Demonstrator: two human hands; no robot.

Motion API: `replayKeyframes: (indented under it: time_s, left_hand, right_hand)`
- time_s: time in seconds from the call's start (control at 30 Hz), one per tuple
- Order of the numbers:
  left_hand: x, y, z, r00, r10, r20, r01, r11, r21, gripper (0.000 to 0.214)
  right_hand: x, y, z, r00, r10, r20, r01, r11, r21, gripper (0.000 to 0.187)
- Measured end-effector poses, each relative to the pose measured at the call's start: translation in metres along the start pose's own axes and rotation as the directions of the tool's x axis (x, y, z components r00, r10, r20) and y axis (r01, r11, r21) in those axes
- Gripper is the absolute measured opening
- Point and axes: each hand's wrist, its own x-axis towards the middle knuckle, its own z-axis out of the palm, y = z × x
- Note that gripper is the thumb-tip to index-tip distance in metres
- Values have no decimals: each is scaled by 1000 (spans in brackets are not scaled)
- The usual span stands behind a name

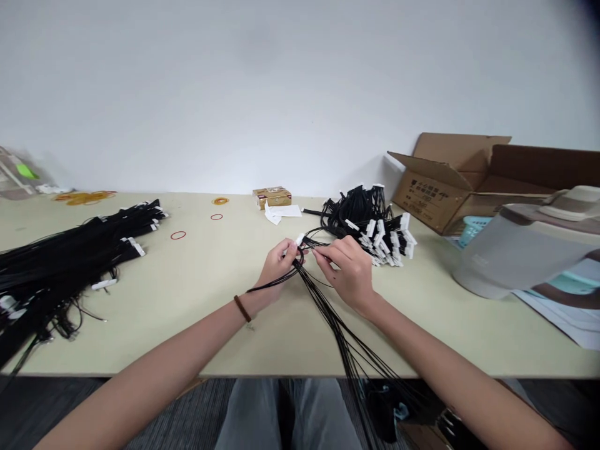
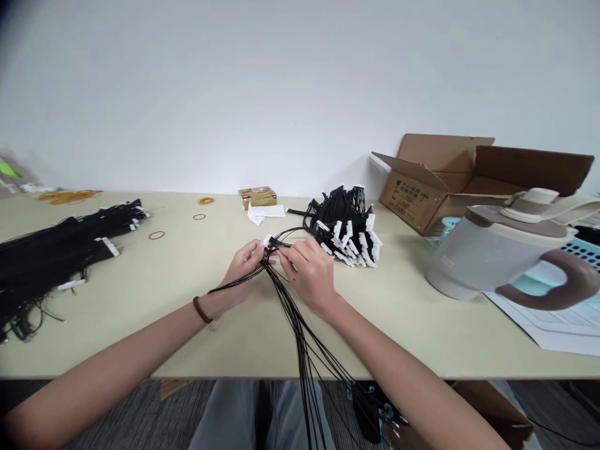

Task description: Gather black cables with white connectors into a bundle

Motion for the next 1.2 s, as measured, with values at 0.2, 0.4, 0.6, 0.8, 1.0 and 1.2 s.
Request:
replayKeyframes:
  time_s: [0.2, 0.4, 0.6, 0.8, 1.0, 1.2]
  left_hand:
    - [-4, 6, 3, 995, 39, 88, -45, 996, 72, 26]
    - [-4, 4, 1, 994, 32, 106, -44, 992, 115, 27]
    - [-5, 3, 2, 994, 2, 107, -8, 998, 62, 27]
    - [-5, 3, 2, 976, -98, 192, 143, 962, -234, 20]
    - [0, 14, -7, 898, -335, 285, 424, 834, -354, 11]
    - [0, 20, -7, 823, -441, 359, 554, 765, -330, 6]
  right_hand:
    - [-1, 2, -1, 998, -48, -48, 50, 998, 37, 6]
    - [0, 1, -1, 998, -53, -46, 56, 996, 70, 5]
    - [-1, 2, 0, 998, -51, -29, 53, 996, 76, 6]
    - [4, 11, -3, 993, -116, -14, 114, 989, -91, 4]
    - [11, 42, -18, 977, -192, -95, 149, 928, -342, 21]
    - [11, 63, -26, 965, -231, -128, 162, 901, -403, 18]
